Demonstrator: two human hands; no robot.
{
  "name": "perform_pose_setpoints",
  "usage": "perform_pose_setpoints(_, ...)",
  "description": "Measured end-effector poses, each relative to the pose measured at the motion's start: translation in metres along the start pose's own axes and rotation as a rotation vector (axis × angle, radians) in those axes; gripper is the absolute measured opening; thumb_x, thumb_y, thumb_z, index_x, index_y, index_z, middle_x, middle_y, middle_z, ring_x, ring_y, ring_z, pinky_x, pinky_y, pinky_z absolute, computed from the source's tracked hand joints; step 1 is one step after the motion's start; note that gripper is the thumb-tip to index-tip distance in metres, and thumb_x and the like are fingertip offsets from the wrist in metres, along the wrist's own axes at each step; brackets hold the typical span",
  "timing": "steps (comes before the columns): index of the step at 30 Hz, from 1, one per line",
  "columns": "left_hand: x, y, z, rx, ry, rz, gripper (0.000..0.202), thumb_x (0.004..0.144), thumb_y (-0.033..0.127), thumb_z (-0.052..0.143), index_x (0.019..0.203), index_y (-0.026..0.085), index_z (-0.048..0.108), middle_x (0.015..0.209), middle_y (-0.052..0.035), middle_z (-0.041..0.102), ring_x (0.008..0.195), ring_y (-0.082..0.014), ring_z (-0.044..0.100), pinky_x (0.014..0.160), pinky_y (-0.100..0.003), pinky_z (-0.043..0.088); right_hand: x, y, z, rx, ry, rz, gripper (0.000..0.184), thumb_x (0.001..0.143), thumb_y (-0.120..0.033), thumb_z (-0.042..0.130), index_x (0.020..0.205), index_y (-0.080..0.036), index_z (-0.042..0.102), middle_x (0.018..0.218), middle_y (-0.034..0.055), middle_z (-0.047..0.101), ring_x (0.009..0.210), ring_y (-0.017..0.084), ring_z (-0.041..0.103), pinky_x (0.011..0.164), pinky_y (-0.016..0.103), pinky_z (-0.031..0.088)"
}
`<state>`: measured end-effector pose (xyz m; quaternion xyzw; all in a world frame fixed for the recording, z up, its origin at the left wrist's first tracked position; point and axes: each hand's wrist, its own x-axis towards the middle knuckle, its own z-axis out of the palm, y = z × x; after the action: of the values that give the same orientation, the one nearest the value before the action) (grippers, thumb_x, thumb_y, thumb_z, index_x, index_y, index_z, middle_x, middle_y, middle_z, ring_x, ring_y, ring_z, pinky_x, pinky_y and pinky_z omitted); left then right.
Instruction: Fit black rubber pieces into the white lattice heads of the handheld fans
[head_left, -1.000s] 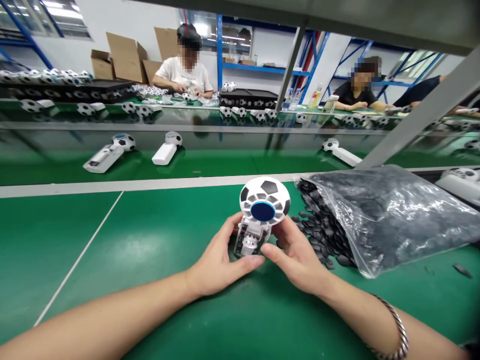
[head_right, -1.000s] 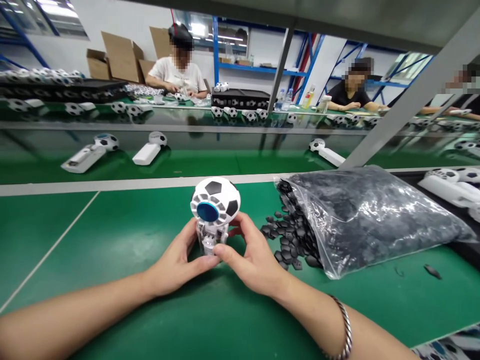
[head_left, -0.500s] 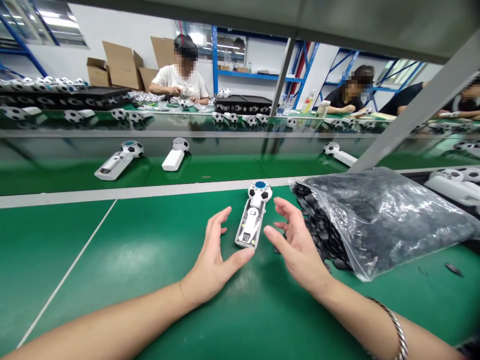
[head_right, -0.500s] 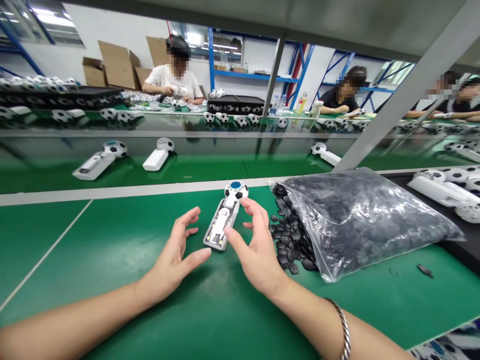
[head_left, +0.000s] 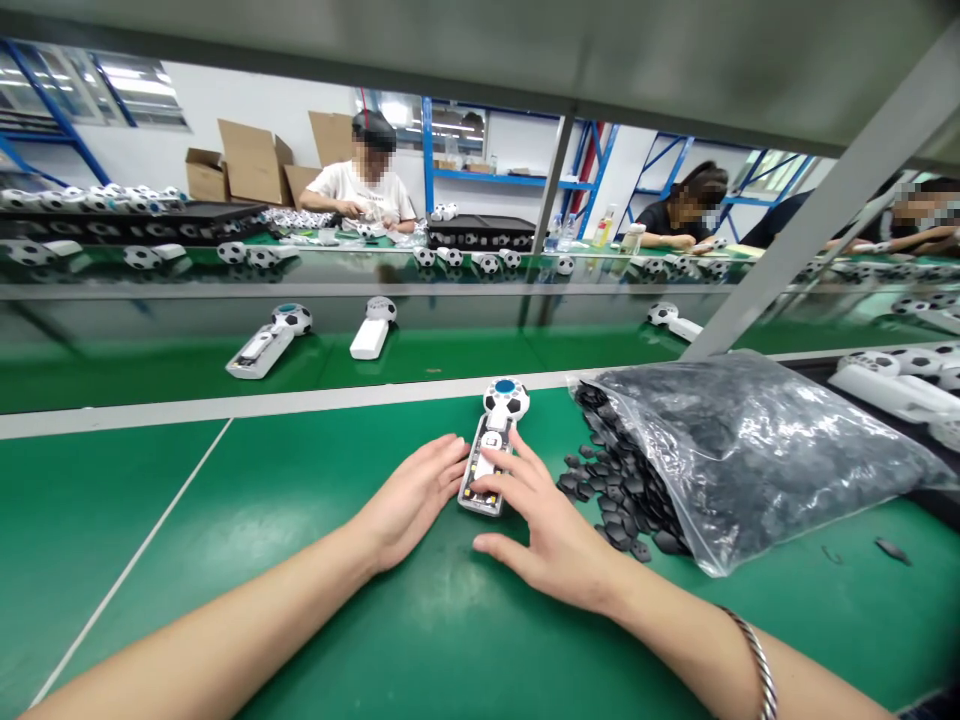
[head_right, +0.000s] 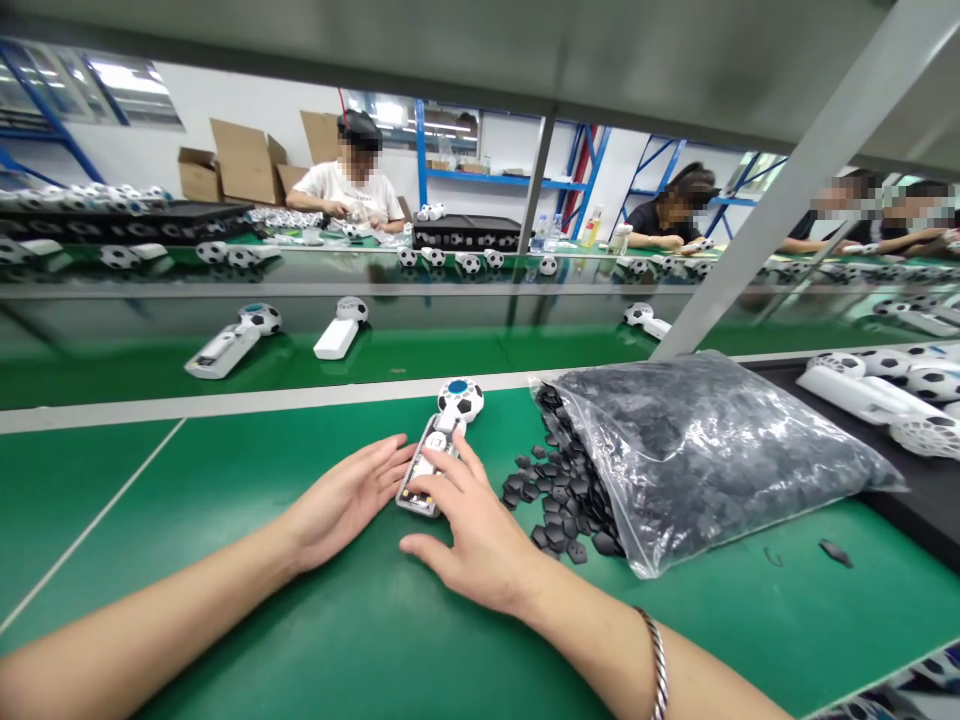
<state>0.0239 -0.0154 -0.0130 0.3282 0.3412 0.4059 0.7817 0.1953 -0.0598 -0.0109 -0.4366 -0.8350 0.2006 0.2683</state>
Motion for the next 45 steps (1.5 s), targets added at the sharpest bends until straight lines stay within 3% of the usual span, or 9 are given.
perform_pose_setpoints(4, -0.006, 0.003, 0.009, -0.11, -0.182, -0.239, 0.03, 0.083, 0.034, 0.052, 0.102, 0.012, 0.055, 0.09, -0.0073, 0.061, 0.078, -0.014, 0.058, 0.074, -0.028, 0.047, -0.004, -0.013, -0.004, 0.173, 0.091, -0.086, 0.029, 0.076, -0.025, 0.065, 0.103, -0.023, 0.055, 0.123, 0.0049, 0.046, 0.129, 0.025, 0.019, 0.107, 0.042, 0.021)
perform_pose_setpoints(7, -0.014, 0.0, 0.015, -0.041, -0.176, -0.185, 0.029, 0.081, 0.03, 0.056, 0.106, 0.015, 0.054, 0.089, -0.0049, 0.06, 0.074, -0.0118, 0.056, 0.068, -0.025, 0.046, -0.006, -0.017, -0.007, 0.325, 0.196, -0.079, 0.034, 0.074, -0.026, 0.068, 0.105, -0.024, 0.053, 0.12, 0.0042, 0.047, 0.123, 0.023, 0.031, 0.102, 0.037, 0.03)
perform_pose_setpoints(12, -0.021, 0.01, 0.013, 0.594, -0.097, 0.193, 0.038, 0.076, 0.026, 0.062, 0.111, 0.022, 0.046, 0.104, -0.0031, 0.057, 0.093, -0.0166, 0.053, 0.082, -0.029, 0.042, 0.0, -0.005, -0.018, 0.685, 0.509, 0.091, 0.057, 0.078, -0.047, 0.06, 0.126, -0.027, 0.034, 0.134, 0.0071, 0.032, 0.121, 0.023, 0.034, 0.089, 0.035, 0.041)
perform_pose_setpoints(17, -0.029, 0.011, 0.008, 1.385, -0.149, 0.533, 0.034, 0.079, 0.02, 0.054, 0.112, 0.025, 0.046, 0.098, -0.0026, 0.056, 0.087, -0.0183, 0.049, 0.076, -0.031, 0.04, -0.001, -0.007, -0.036, 0.898, 0.411, -0.013, 0.059, 0.083, -0.057, 0.048, 0.13, -0.025, 0.032, 0.128, 0.0082, 0.042, 0.111, 0.022, 0.046, 0.09, 0.034, 0.041)
perform_pose_setpoints(21, -0.027, 0.007, 0.004, 1.648, -0.235, 0.843, 0.029, 0.084, 0.015, 0.043, 0.112, 0.021, 0.047, 0.102, -0.0072, 0.057, 0.091, -0.0206, 0.047, 0.075, -0.034, 0.04, -0.006, -0.015, -0.037, 0.83, 0.337, -0.045, 0.051, 0.083, -0.053, 0.05, 0.123, -0.023, 0.041, 0.122, 0.0077, 0.046, 0.102, 0.021, 0.05, 0.085, 0.031, 0.042)
perform_pose_setpoints(24, -0.024, 0.006, 0.0, 1.825, -0.298, 1.064, 0.025, 0.085, 0.012, 0.039, 0.105, 0.019, 0.053, 0.101, -0.009, 0.06, 0.094, -0.0239, 0.047, 0.077, -0.038, 0.036, -0.005, -0.014, -0.03, 0.893, 0.306, 0.056, 0.05, 0.086, -0.056, 0.041, 0.125, -0.023, 0.038, 0.117, 0.0072, 0.049, 0.099, 0.02, 0.051, 0.082, 0.03, 0.044)
perform_pose_setpoints(30, -0.023, 0.009, -0.006, 1.896, -0.268, 1.106, 0.026, 0.084, 0.013, 0.042, 0.103, 0.023, 0.057, 0.101, -0.008, 0.064, 0.098, -0.0263, 0.053, 0.083, -0.043, 0.03, -0.002, -0.013, -0.023, 0.961, 0.217, 0.255, 0.043, 0.088, -0.055, 0.036, 0.115, -0.022, 0.045, 0.101, 0.0045, 0.054, 0.088, 0.017, 0.053, 0.075, 0.027, 0.045)
perform_pose_setpoints(41, -0.024, 0.006, -0.007, 2.033, -0.246, 1.226, 0.014, 0.082, 0.014, 0.046, 0.084, 0.021, 0.057, 0.089, -0.0059, 0.064, 0.092, -0.0238, 0.055, 0.083, -0.041, 0.027, -0.001, -0.016, -0.022, 0.978, 0.243, 0.316, 0.036, 0.088, -0.052, 0.04, 0.101, -0.021, 0.052, 0.098, 0.002, 0.056, 0.089, 0.014, 0.052, 0.082, 0.026, 0.041)
perform_pose_setpoints(45, -0.014, 0.009, -0.013, 1.976, -0.129, 1.15, 0.015, 0.079, 0.019, 0.05, 0.092, 0.021, 0.057, 0.097, -0.0074, 0.062, 0.09, -0.0247, 0.054, 0.078, -0.04, 0.03, 0.001, -0.015, -0.02, 1.017, 0.267, 0.345, 0.036, 0.085, -0.051, 0.048, 0.105, -0.021, 0.052, 0.1, 0.003, 0.056, 0.089, 0.015, 0.053, 0.08, 0.027, 0.042)
